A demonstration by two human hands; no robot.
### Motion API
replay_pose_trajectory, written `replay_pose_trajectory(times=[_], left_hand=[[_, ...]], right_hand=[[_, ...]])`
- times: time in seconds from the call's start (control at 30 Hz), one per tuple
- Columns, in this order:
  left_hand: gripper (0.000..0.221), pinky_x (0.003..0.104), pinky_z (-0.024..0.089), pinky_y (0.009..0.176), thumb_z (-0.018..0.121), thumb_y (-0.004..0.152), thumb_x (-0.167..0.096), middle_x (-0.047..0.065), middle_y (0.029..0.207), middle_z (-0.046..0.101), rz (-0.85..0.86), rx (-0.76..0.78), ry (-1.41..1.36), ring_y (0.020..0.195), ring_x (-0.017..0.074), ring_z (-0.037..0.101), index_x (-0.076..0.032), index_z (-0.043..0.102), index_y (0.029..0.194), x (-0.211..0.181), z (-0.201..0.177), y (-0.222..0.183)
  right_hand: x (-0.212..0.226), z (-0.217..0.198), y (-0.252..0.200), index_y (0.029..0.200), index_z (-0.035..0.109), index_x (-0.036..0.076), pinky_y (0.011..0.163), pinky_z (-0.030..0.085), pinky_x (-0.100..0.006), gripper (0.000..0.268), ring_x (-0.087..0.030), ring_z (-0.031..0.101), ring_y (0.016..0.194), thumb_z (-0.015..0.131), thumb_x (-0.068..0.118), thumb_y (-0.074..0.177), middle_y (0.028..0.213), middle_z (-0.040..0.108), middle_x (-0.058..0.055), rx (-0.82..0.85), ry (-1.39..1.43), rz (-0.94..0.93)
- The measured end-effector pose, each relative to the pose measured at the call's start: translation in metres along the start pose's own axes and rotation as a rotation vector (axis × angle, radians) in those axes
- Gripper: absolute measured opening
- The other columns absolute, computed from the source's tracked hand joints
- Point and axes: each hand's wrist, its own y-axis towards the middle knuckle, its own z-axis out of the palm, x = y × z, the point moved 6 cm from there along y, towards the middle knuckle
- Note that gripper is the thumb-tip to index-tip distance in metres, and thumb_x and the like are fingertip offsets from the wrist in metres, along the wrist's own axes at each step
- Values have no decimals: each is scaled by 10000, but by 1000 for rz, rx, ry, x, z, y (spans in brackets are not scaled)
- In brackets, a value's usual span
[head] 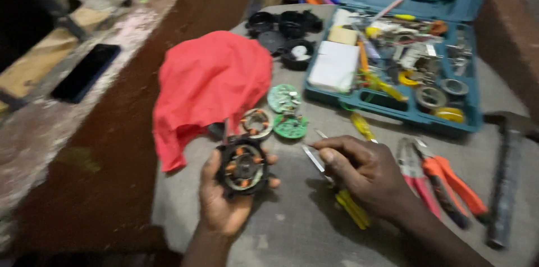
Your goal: The person disassembles a small black circular electronic component using a screwdriver, then uses pliers to adjust internal parts. The person removes the cover, manipulates the internal mechanism, and reassembles the component.
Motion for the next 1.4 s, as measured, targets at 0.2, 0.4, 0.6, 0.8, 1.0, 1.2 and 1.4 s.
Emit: replay_pose_trajectory(times=[0.2, 0.4, 0.6, 0.8, 1.0, 1.2, 1.4], left_hand=[[653, 703, 590, 933, 859, 1030, -337, 324, 1435, 624, -13, 202, 16, 1312, 536, 601, 66, 580, 1462, -2, 1, -6], [748, 702, 627, 910, 915, 993, -278, 394, 1373, 647, 13, 156, 98, 1224, 541, 671, 135, 513, 1469, 1, -2, -2], [610, 574, 625, 890, 842, 912, -190, 356, 1292, 647, 36, 209, 249, 1142, 471, 686, -20, 559, 1425, 1, 45, 13], [597, 557, 616, 871, 808, 896, -197, 314, 1302, 621, 3, 274, 340, 1138, 425, 672, -51, 523, 1400, 2, 82, 52], [465, 698, 637, 837, 762, 920, -227, 280, 1223, 704, -146, 264, 214, 1111, 450, 719, -13, 619, 1307, 17, 53, 95], [532, 618, 625, 823, 737, 988, -463, 289, 1264, 693, -273, 328, 79, 1122, 447, 713, -74, 620, 1331, 20, 41, 86], [416, 590, 661, 767, 759, 974, -449, 349, 1255, 694, -242, 237, 93, 1094, 494, 715, -128, 667, 1221, 17, 37, 90]], right_hand=[[-1, -65, -33, 1145, 832, 106, 606, 598, -244, 242, -100, 688, 649, 668, 210, 999, 802, 778, -16, -381, 92, -52], [-62, -127, -100, 1304, 780, 256, 811, 615, -415, 398, -251, 762, 1073, 672, 419, 957, 1277, 798, -57, -517, -350, 574], [-76, -111, -96, 1261, 757, 288, 841, 546, -410, 393, -179, 683, 1111, 668, 519, 957, 1202, 750, 46, -231, -586, 693], [-50, -58, -103, 1415, 620, 349, 1094, 515, -519, 787, -201, 522, 1464, 716, 772, 759, 1592, 511, 102, -43, -655, 771], [-72, -51, -119, 1527, 537, 345, 1122, 517, -472, 826, -183, 507, 1462, 789, 631, 794, 1545, 560, 77, -134, -578, 796], [-124, -57, -133, 1233, 802, 269, 953, 529, -356, 340, -217, 751, 1006, 778, 301, 896, 1115, 844, -59, -311, -161, 905], [-160, -49, -132, 1474, 579, -48, 852, 720, -614, 772, -477, 814, 1117, 902, 332, 885, 1266, 802, -366, 87, 1301, 300]])
